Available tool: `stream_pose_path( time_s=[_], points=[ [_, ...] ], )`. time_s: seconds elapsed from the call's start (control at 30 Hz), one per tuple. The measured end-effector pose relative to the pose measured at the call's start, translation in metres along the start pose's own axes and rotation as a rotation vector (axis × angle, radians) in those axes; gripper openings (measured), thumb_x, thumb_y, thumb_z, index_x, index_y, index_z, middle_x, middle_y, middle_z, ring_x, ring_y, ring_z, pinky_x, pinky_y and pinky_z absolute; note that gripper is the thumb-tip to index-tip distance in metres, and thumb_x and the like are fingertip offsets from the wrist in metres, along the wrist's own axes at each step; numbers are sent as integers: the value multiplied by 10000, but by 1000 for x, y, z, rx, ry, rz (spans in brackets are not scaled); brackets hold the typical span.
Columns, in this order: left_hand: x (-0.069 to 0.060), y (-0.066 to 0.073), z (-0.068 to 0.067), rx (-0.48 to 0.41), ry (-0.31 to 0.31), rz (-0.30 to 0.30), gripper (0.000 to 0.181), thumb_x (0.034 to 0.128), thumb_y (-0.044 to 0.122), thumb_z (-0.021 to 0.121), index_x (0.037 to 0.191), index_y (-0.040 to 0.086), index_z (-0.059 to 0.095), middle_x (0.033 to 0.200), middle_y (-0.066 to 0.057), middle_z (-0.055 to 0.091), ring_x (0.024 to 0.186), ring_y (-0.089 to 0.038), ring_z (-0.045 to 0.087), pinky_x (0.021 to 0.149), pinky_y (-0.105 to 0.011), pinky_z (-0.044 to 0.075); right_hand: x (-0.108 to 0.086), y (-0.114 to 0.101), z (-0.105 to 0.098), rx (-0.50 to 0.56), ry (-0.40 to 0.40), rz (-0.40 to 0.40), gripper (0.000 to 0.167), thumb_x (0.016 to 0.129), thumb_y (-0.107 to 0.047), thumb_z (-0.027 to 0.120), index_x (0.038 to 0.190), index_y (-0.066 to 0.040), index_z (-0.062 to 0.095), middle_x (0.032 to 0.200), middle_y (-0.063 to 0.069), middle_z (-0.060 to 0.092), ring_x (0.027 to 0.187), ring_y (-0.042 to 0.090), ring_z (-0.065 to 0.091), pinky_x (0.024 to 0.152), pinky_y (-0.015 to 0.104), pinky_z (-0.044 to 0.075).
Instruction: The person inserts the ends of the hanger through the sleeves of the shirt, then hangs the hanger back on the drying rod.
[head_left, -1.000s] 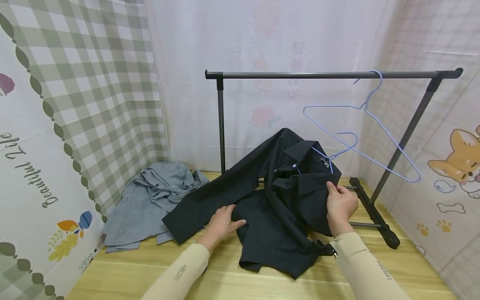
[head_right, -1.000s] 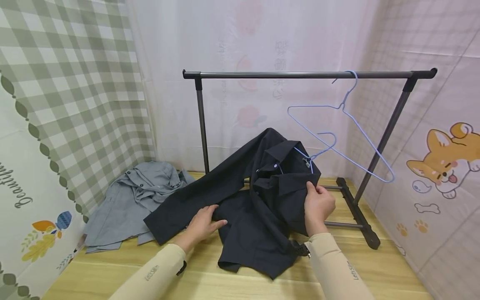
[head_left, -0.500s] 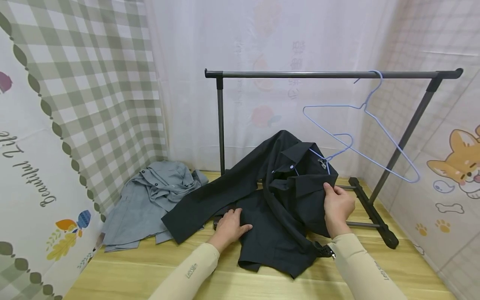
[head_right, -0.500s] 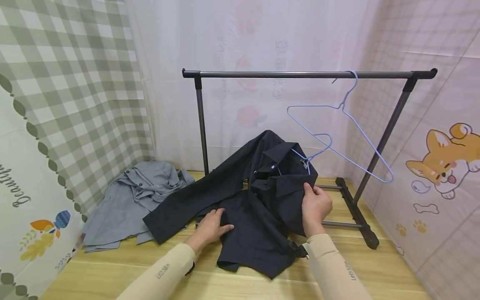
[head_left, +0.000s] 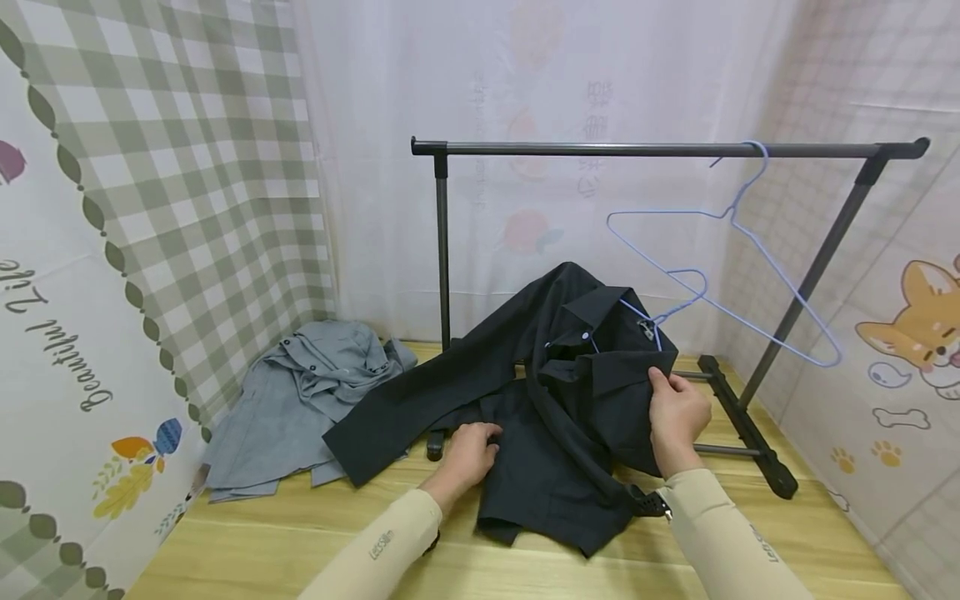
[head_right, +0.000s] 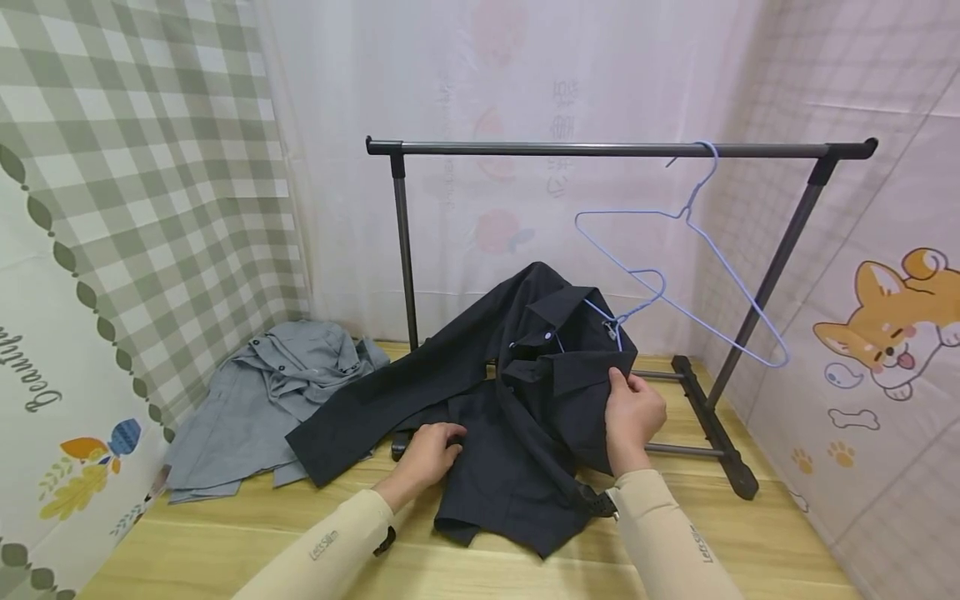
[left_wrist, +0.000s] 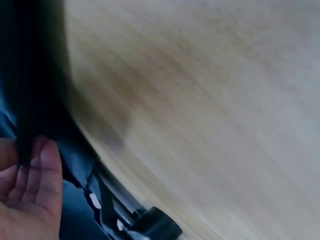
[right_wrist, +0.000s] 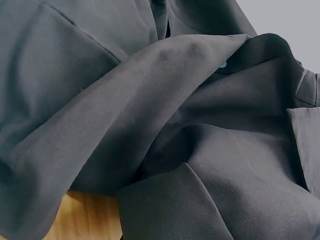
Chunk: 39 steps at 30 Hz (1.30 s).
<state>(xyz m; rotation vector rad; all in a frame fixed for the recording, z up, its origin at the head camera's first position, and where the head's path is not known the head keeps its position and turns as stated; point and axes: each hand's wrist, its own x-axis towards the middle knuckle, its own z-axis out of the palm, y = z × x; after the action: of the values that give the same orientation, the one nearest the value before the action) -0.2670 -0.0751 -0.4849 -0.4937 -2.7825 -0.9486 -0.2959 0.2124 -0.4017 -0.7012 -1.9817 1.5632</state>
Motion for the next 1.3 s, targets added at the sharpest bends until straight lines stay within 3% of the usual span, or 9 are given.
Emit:
stream_pose_path(
  time_s=[0.13, 0.27, 0.6, 0.8, 0.93, 1.03, 1.1, 1.17, 1.3],
  points=[
    [-8, -10, -15, -63, 88, 21, 237, 913, -1, 670, 1146, 6, 713, 1125, -126, 701, 1059, -297, 656, 890, -433, 522, 2, 1, -1, -3, 7, -12, 481, 934, -399, 675, 1187, 9, 708, 1187, 189, 657, 1067, 273, 566, 944, 406, 443],
    [-18, -30, -36, -74, 192, 14, 220, 892, -14, 686, 1108, 9, 725, 1084, -115, 712, 1006, -291, 670, 859, -441, 527, 5, 2, -3, -17, 9, -23, 482, 940, -392, 665, 1201, 13, 701, 1209, 200, 650, 1101, 298, 559, 968, 418, 432],
    [-36, -86, -105, -149, 457, -209, 168, 919, 7, 660, 1077, 3, 718, 990, -126, 712, 846, -258, 634, 762, -407, 492, 13, 0, -9, -15, 27, -4, 486, 932, -378, 680, 1201, 26, 695, 1220, 207, 642, 1133, 312, 541, 1008, 419, 411],
    [-33, -109, -148, -100, 628, -294, 157, 957, 18, 606, 1074, -19, 704, 1027, -195, 694, 888, -345, 641, 775, -460, 498, 17, -1, -13, 18, 25, 57, 513, 924, -383, 686, 1256, 8, 672, 1279, 185, 606, 1196, 289, 516, 1036, 409, 405],
    [-35, -120, -161, -54, 676, -358, 179, 984, 28, 560, 1087, -35, 691, 1053, -223, 668, 941, -373, 616, 800, -499, 480, 18, 0, -15, 5, 26, 60, 518, 925, -394, 682, 1257, 3, 672, 1275, 187, 608, 1194, 290, 514, 1038, 410, 401],
    [-37, -124, -157, 55, 656, -330, 188, 963, 26, 579, 1100, -48, 686, 1089, -249, 624, 995, -418, 575, 861, -543, 444, 16, 2, -16, -11, 22, 48, 516, 925, -401, 679, 1248, 2, 679, 1264, 186, 615, 1180, 295, 521, 1031, 415, 405],
    [-37, -122, -149, 120, 598, -289, 203, 949, 45, 615, 1122, -37, 683, 1121, -246, 603, 1036, -429, 552, 894, -560, 427, 15, 2, -15, -23, 19, 35, 515, 927, -405, 677, 1240, 3, 683, 1259, 184, 621, 1169, 299, 525, 1023, 420, 407],
    [-34, -115, -141, 150, 497, -243, 252, 937, 87, 661, 1164, -22, 675, 1148, -232, 595, 1074, -423, 544, 927, -560, 420, 14, 2, -14, -30, 25, 14, 491, 931, -383, 680, 1217, 16, 691, 1234, 191, 631, 1130, 299, 534, 1005, 423, 411],
    [-31, -100, -126, 112, 199, -220, 402, 950, 238, 690, 1273, 6, 629, 1186, -186, 619, 1096, -371, 577, 919, -530, 453, 13, 4, -12, -32, 34, -9, 463, 936, -341, 683, 1191, 45, 693, 1202, 196, 637, 1078, 300, 536, 980, 422, 410]
  ],
)
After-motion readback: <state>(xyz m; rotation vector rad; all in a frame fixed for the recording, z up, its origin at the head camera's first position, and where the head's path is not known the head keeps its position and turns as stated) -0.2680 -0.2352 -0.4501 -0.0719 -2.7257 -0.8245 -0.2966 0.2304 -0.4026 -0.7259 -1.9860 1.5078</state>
